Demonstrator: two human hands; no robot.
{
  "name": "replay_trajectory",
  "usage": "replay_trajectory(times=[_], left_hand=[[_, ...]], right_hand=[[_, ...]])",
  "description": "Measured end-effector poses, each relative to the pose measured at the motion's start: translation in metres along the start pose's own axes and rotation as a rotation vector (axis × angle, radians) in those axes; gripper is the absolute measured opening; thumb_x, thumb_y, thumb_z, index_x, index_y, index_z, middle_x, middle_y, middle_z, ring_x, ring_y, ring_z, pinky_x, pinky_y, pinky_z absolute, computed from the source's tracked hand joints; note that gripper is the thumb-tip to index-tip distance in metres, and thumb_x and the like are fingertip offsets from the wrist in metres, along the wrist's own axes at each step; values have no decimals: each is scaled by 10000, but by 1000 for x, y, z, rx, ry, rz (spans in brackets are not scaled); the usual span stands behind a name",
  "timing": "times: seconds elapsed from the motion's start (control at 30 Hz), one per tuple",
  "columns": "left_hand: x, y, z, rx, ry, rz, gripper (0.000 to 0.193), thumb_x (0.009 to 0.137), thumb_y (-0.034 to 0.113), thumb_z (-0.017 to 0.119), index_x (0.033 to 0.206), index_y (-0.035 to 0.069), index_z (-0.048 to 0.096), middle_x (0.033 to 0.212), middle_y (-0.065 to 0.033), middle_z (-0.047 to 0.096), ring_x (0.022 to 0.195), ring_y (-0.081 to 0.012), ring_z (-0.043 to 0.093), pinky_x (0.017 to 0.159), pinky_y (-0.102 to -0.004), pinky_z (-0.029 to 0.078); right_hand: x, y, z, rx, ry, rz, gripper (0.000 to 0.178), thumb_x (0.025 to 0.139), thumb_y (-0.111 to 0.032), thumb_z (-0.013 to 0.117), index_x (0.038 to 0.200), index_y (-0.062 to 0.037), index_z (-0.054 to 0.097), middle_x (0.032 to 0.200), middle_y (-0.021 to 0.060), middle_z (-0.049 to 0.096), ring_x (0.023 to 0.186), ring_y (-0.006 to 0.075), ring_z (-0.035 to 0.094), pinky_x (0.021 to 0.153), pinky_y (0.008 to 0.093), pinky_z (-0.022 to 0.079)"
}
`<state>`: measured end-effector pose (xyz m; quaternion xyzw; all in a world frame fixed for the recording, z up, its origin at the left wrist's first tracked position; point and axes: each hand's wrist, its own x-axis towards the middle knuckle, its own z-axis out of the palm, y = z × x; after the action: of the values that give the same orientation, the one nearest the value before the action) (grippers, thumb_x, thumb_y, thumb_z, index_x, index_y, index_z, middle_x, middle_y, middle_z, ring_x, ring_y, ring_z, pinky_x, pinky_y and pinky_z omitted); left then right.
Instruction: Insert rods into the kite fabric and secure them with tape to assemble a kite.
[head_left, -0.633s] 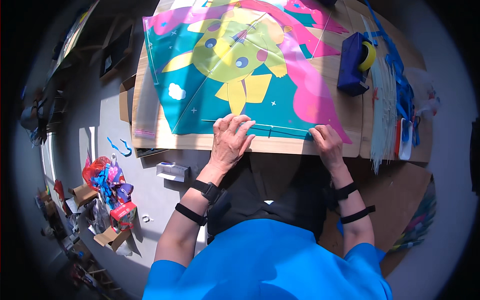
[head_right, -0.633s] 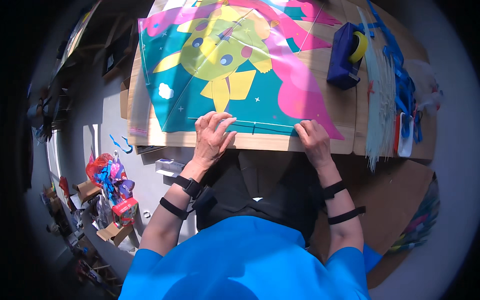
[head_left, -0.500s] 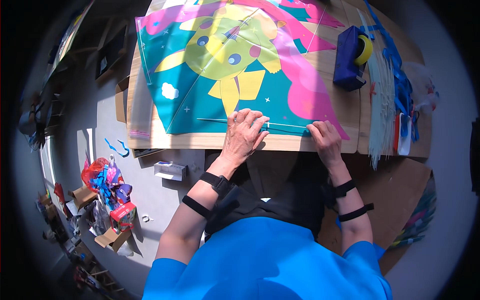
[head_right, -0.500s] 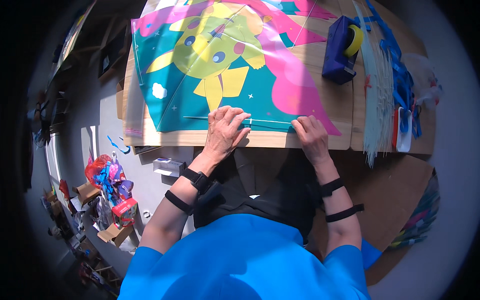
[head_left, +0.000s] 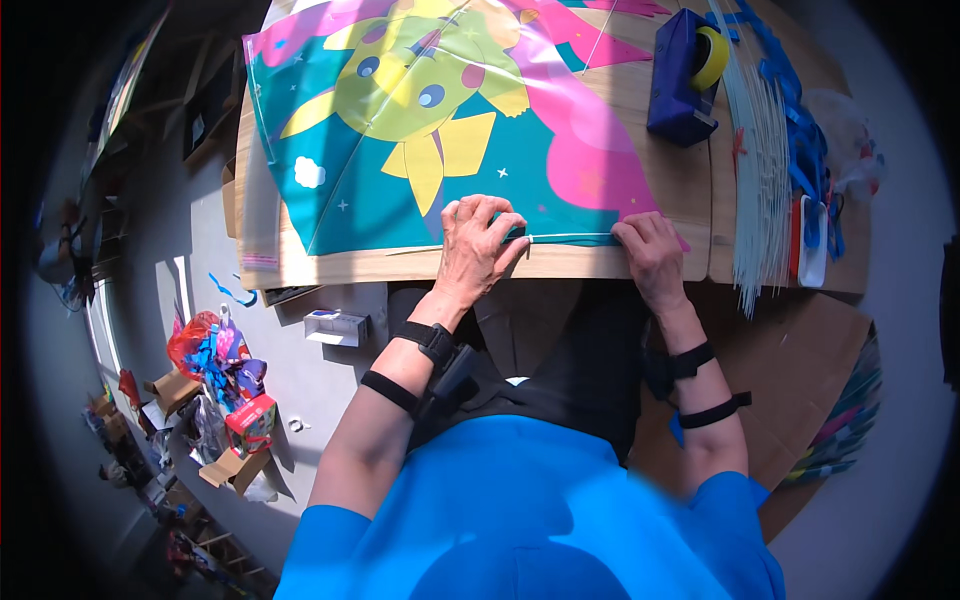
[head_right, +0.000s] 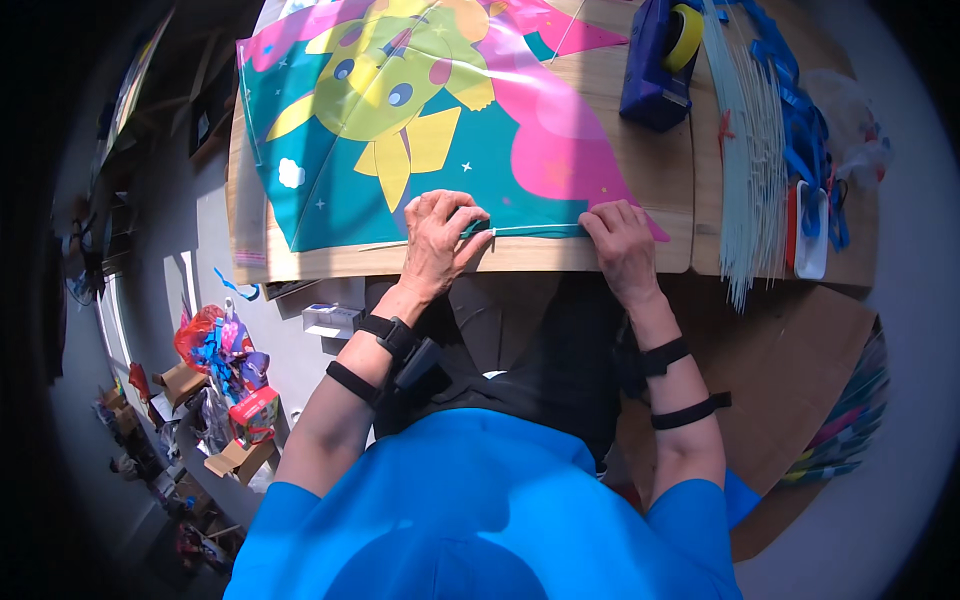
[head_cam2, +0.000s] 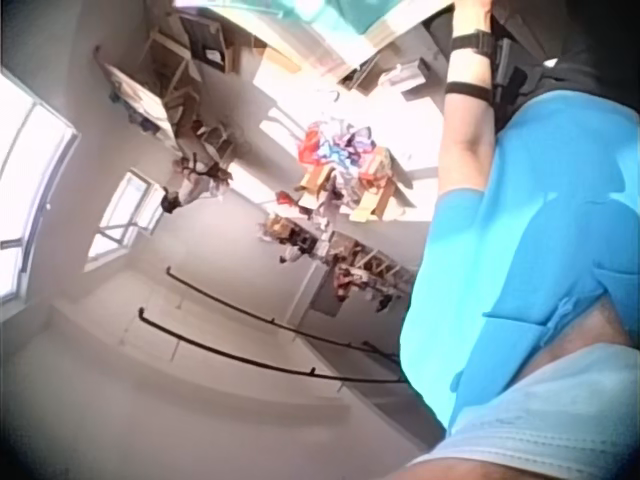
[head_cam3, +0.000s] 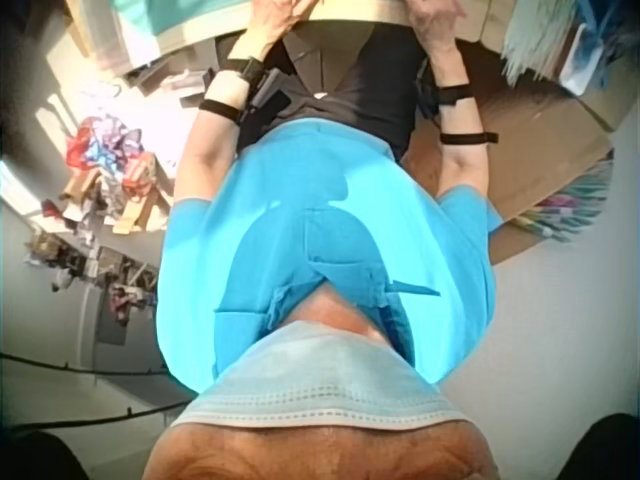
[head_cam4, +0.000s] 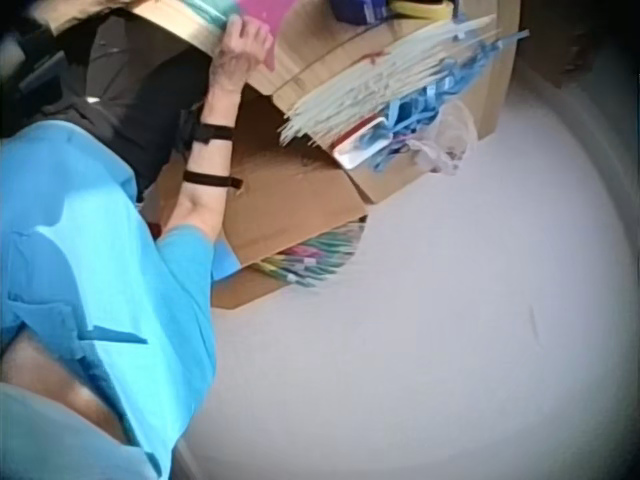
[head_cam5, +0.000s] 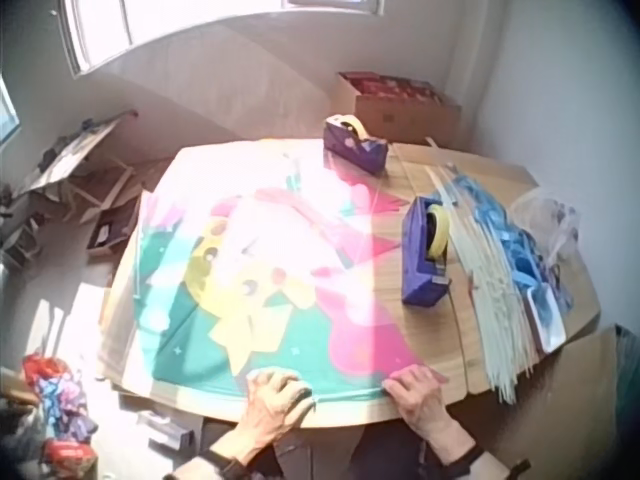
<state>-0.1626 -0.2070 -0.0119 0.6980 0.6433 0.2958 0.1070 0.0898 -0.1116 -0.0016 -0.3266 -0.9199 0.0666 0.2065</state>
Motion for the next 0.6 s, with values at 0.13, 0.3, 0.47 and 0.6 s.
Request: replay_trajectory(times=[0.13,0.3,0.47,0.6], left_hand=[[3,-2,5,48,-31,61,193,758,225,729,918,163,641,989,1,572,1030,-214,494,924,-390,297],[8,3,6,-4,-33,-12,229,756,235,730,963,174,654,982,-6,570,1025,-214,496,920,-394,301],[9,8,6,-2,-36,24,245,748,234,733,976,182,661,987,-9,563,1030,-220,492,926,-397,304],[7,8,14,-42,-19,8,211,742,228,739,936,181,670,986,-7,564,1030,-222,489,920,-398,312]], right_hand=[[-2,3,-3,17,-29,27,152,740,-49,588,889,-72,607,853,55,572,848,228,576,772,354,454],[-8,8,1,16,-20,51,149,757,-56,585,905,-69,601,876,62,573,860,236,575,793,364,454],[-10,10,-1,15,-35,35,143,768,-56,584,910,-70,600,886,67,577,872,240,578,812,369,455],[-8,9,-4,27,-19,39,140,768,-61,588,908,-71,599,880,68,575,872,241,577,816,370,455]])
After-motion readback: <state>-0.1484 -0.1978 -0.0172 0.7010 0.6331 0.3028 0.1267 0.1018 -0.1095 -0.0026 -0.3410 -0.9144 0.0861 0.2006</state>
